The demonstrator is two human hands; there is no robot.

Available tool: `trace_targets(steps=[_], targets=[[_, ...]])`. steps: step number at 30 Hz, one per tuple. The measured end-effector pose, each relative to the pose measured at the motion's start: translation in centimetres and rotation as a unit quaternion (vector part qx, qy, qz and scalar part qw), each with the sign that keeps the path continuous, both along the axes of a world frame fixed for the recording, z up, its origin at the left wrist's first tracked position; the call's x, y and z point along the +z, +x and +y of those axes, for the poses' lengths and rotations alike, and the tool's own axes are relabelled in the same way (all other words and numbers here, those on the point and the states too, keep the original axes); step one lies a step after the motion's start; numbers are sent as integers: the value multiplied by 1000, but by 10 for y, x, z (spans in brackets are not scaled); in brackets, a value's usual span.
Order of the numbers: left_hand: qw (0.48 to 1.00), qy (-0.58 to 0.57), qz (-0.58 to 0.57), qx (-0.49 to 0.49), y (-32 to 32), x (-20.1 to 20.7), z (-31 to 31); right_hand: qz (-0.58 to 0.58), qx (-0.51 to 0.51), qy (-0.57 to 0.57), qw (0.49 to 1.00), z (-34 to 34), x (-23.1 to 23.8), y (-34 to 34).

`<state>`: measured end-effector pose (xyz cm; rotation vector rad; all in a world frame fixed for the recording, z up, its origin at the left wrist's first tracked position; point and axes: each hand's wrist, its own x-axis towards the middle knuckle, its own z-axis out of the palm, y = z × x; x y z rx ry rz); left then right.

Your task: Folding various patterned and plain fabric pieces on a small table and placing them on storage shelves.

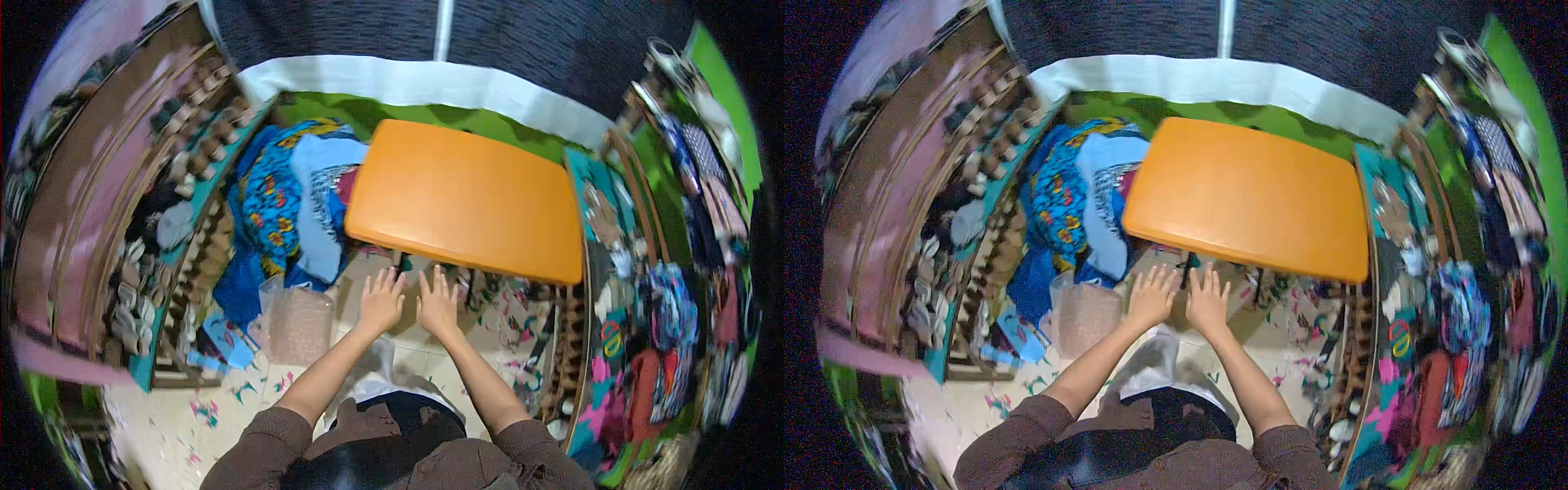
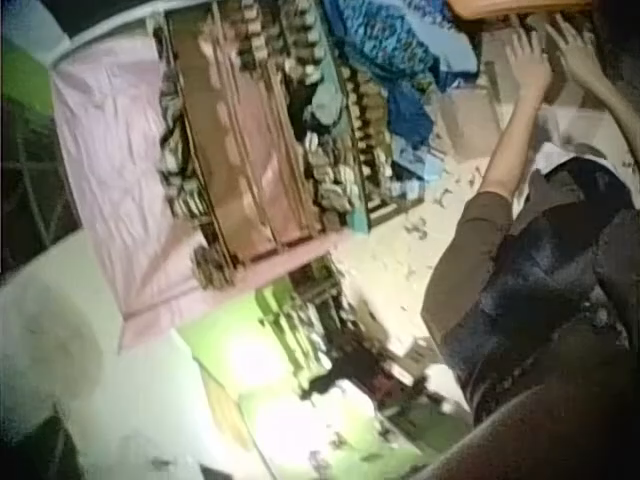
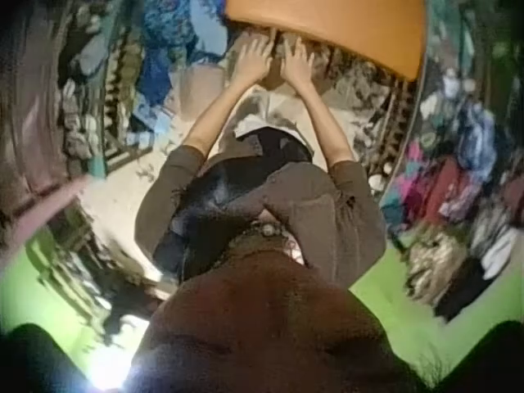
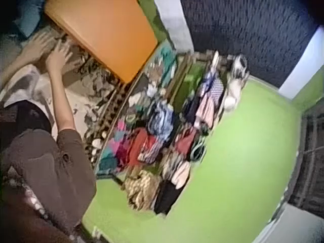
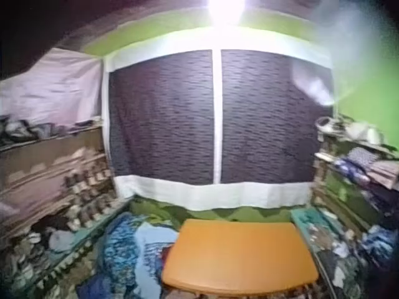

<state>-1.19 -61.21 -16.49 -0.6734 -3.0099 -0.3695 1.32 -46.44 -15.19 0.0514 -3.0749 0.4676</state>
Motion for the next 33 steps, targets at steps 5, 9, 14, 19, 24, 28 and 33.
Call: trace_targets(steps=[5, 9, 14, 19, 24, 28, 33], targets=[[990, 20, 35, 136, -6, 5, -80, -5, 120, 2, 993, -85, -1, -32], [984, 12, 52, 173, -26, 0, -135, -14, 174, -2, 985, -145, -5, -59], [977, 5, 11, 213, -67, 14, -196, -20, 197, -39, 979, -204, -18, -107], [974, 9, 10, 227, -93, 8, -235, -42, 193, -31, 980, -245, -17, -140], [968, 9, -16, 251, -117, -7, -255, -63, 183, -46, 980, -266, -23, -169], [962, 24, -33, 269, -145, -14, -268, -53, 195, -44, 978, -277, -34, -201], [953, 18, -51, 297, -193, -24, -291, -93, 207, -51, 972, -298, -47, -254]])
